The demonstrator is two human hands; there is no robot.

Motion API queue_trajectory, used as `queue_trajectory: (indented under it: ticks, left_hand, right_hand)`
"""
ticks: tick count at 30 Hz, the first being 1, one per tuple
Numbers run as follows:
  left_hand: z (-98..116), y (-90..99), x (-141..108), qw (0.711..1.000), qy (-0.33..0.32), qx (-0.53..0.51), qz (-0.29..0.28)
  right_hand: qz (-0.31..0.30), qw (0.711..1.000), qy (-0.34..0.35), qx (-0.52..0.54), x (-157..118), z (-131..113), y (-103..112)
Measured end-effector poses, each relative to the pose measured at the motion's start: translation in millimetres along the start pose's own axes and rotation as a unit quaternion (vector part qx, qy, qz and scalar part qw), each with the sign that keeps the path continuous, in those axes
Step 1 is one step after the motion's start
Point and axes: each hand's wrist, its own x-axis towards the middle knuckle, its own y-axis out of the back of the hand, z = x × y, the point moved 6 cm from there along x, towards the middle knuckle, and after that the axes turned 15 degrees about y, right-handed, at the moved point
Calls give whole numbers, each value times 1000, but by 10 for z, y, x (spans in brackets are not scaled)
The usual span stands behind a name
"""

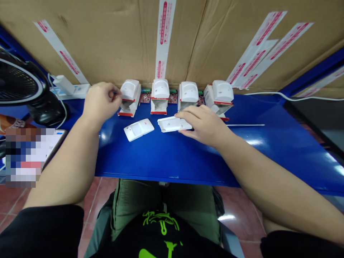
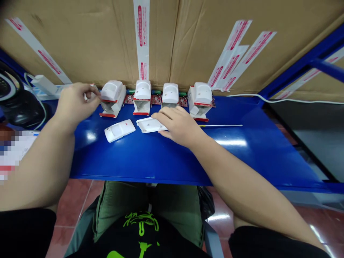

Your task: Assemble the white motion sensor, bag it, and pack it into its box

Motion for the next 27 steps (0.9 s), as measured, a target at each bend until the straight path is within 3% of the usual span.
queue_trajectory:
  ticks: [2, 4, 10, 14, 20, 27]
  left_hand:
    - [-99, 24, 83, 998, 49, 44, 18]
    - [-176, -27, 133, 995, 75, 64, -1]
    - [-251, -287, 188, 992, 89, 73, -59]
    - [-298, -395, 249, 991, 108, 64, -47]
    - [-395, -464, 332, 993, 105, 43, -22]
    - [-515, -505, 456, 997, 49, -47, -35]
  right_hand:
    - [14, 999, 23, -21, 21, -45, 11]
    - [22, 999, 33, -35, 34, -79, 5]
    - [34, 998, 34, -38, 32, -111, -23]
    - [37, 998, 49, -11, 34, -121, -4]
    - [23, 998, 48, 41, 35, -120, 16]
    - [-7, 996, -2, 90, 28, -75, 5]
